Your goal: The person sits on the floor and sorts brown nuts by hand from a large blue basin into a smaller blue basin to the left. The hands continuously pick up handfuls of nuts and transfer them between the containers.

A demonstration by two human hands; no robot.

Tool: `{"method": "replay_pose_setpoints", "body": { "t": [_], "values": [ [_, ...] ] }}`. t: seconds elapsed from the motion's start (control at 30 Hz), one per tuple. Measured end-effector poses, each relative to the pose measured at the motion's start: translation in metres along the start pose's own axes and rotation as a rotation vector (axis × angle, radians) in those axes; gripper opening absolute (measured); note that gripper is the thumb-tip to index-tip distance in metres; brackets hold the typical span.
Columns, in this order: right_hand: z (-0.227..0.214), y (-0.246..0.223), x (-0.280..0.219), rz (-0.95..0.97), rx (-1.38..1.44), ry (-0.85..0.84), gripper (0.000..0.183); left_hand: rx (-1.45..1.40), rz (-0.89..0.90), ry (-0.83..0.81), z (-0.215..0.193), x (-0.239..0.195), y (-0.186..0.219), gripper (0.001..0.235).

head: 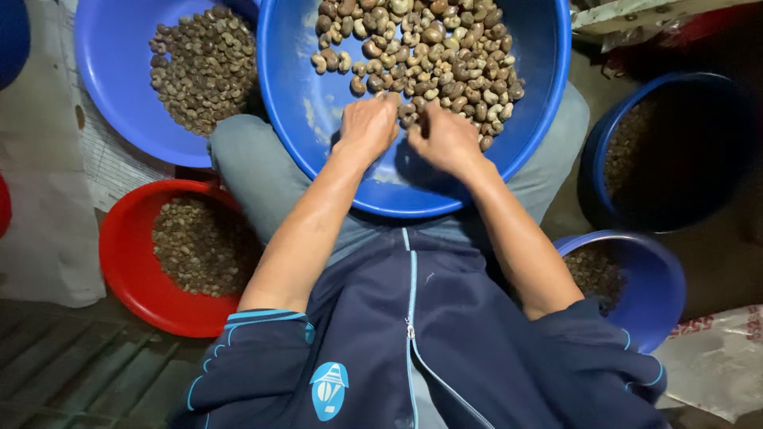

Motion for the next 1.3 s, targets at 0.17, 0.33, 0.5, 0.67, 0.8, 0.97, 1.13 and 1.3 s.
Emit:
{"method": "replay_pose_setpoints", "body": {
  "t": [0.17, 0.33, 0.5, 0.67, 0.8, 0.97, 1.13, 1.3],
  "values": [
    [-0.039, 0.011, -0.010, 0.006, 0.917, 0.085, 0.017, -0.146, -0.047, 0.028, -0.034, -0.014, 0.015, 0.028],
    [-0.053, 0.007, -0.020, 0.176, 1.316, -0.041, 0.024, -0.637, -0.227, -0.008, -0.062, -0.014, 0.012, 0.031],
    [-0.038, -0.003, -0.008, 0.002, 0.189, 0.129, 0.036, -1.606, -0.135, 0.021, -0.094, -0.028, 0.042, 0.029],
    [0.010, -0.022, -0.002, -0.217, -0.323, 0.218, 0.033, -1.436, -0.156, 0.114, -0.081, -0.020, 0.024, 0.021],
    [0.015, -0.030, -0.006, -0.285, -0.436, 0.291, 0.027, -0.758, -0.195, 0.048, -0.067, -0.015, 0.023, 0.018],
    [-0.018, -0.006, -0.004, -0.024, 0.016, 0.063, 0.036, -0.346, 0.032, 0.023, -0.044, -0.018, 0.032, 0.023],
    [-0.072, 0.002, -0.034, 0.246, 1.301, -0.062, 0.026, -0.138, 0.102, 0.007, -0.025, -0.013, 0.039, 0.020],
    [-0.059, 0.018, -0.018, 0.062, 1.801, 0.016, 0.036, -0.333, -0.141, -0.032, -0.018, -0.012, 0.030, 0.057]
  ]
}}
Point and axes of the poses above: each hand's wrist, its own x-axis towards the middle knuckle, its own z-axis out of the palm, y = z × x, the point moved 9 cm from there along x, towards the middle knuckle, and after that the axes turned 15 degrees about -x, right-handed, at the moved point
